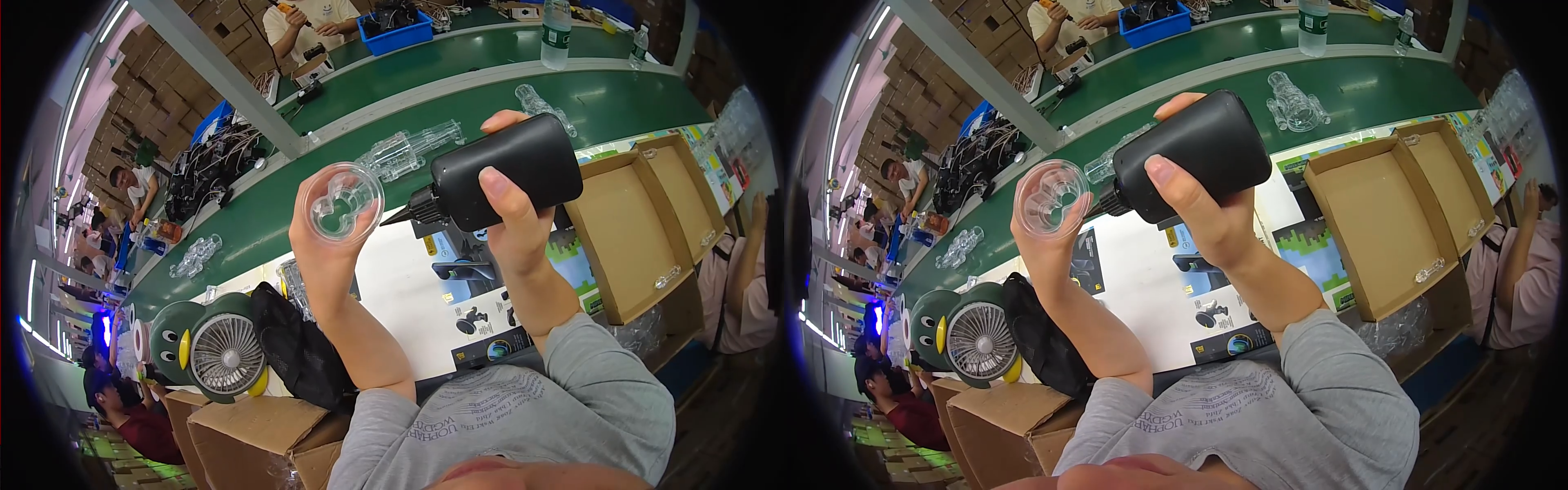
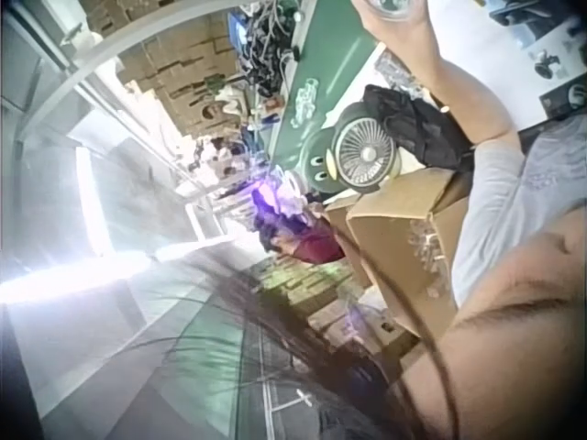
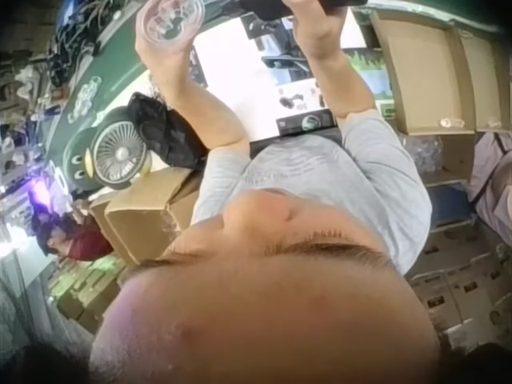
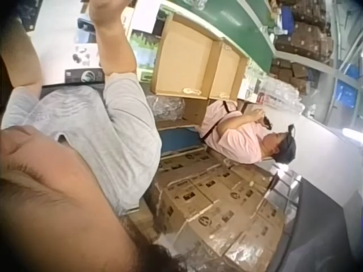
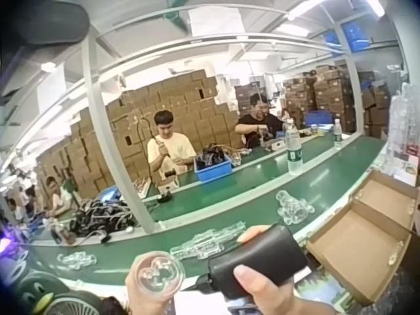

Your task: The recorder is assembling and cleaning transparent plastic parts on a factory production line, using a squeeze bottle to apply cleaning liquid and then inspecting the parts.

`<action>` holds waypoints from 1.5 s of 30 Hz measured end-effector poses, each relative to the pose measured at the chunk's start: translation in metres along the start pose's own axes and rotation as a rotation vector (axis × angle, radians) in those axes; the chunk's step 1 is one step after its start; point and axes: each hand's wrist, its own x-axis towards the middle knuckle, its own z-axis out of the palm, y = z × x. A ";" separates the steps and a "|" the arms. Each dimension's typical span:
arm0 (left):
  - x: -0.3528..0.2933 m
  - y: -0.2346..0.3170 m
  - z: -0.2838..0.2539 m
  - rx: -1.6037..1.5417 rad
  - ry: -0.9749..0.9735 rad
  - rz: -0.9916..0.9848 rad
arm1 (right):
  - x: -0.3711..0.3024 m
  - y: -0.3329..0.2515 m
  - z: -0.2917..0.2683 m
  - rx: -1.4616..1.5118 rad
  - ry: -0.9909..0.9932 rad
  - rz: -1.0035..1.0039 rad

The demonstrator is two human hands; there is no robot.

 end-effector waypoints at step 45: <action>-0.006 0.008 -0.006 0.092 -0.027 0.038 | 0.008 0.003 -0.005 0.039 0.079 -0.002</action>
